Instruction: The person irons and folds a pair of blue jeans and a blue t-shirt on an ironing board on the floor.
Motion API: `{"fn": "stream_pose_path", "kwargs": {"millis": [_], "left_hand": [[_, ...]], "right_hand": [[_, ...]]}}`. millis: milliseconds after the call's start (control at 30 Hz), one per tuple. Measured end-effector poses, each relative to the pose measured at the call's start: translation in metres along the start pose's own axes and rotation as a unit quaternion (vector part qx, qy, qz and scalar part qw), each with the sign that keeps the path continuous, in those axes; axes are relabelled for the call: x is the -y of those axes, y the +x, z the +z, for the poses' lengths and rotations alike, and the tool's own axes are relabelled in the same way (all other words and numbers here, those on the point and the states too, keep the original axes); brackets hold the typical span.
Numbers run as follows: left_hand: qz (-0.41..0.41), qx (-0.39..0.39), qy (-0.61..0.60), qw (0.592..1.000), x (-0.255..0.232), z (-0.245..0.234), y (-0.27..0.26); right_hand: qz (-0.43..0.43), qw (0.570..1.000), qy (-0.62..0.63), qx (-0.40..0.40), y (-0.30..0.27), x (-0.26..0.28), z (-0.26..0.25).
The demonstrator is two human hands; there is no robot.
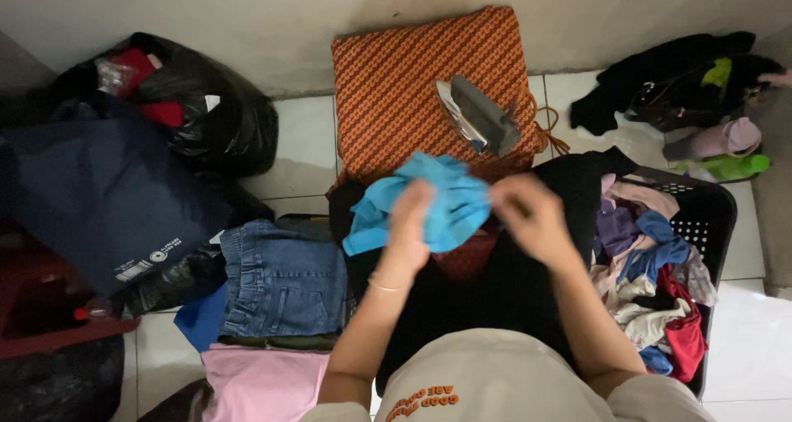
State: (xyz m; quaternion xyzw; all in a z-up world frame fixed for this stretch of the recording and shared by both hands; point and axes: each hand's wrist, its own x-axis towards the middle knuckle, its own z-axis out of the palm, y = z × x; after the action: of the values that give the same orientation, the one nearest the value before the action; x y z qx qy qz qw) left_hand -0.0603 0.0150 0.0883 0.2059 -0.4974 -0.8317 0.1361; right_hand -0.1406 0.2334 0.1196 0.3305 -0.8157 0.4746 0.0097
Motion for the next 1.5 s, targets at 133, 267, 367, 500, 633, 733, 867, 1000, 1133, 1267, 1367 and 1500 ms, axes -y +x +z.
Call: {"fn": "stream_pose_path", "kwargs": {"millis": [133,267,367,500,633,733,867,1000,1133,1267,1367,1500], "left_hand": [[0.035,0.339,0.186,0.922,0.028,0.078,-0.062],[0.015,0.554,0.201,0.808,0.066,0.12,-0.13],[-0.037,0.568,0.152,0.808,0.086,0.11,-0.14],[-0.095,0.477,0.156,0.86,0.073,0.068,-0.118],[-0.037,0.299,0.303,0.904,0.048,0.022,-0.095],[-0.05,0.297,0.492,0.817,0.043,0.002,-0.089],[-0.063,0.435,0.444,0.781,0.07,0.005,-0.109],[0.069,0.463,0.373,0.801,0.13,0.026,-0.111],[-0.121,0.403,0.251,0.872,0.184,0.026,-0.071],[-0.256,0.183,-0.199,0.928,0.136,0.012,-0.025],[-0.081,0.123,-0.369,0.918,0.038,-0.014,-0.045],[-0.034,0.295,0.149,0.943,-0.031,-0.046,-0.09]], "right_hand": [[0.117,0.978,0.119,0.124,-0.007,-0.01,0.049],[0.223,0.93,0.278,0.091,-0.02,-0.025,0.057],[0.286,0.88,0.375,0.056,-0.03,-0.033,0.054],[0.352,0.814,0.461,0.017,-0.047,-0.037,0.047],[0.388,0.773,0.501,-0.012,-0.064,-0.041,0.035],[0.401,0.752,0.522,-0.029,-0.072,-0.042,0.033],[0.411,0.722,0.555,-0.032,-0.076,-0.036,0.041],[0.41,0.706,0.577,-0.024,-0.067,-0.032,0.047],[0.405,0.704,0.583,-0.022,-0.063,-0.029,0.041],[0.38,0.715,0.586,-0.021,-0.044,-0.031,0.03],[0.345,0.723,0.598,-0.004,-0.025,-0.027,0.033],[0.304,0.734,0.602,0.08,-0.018,0.002,0.047]]}}
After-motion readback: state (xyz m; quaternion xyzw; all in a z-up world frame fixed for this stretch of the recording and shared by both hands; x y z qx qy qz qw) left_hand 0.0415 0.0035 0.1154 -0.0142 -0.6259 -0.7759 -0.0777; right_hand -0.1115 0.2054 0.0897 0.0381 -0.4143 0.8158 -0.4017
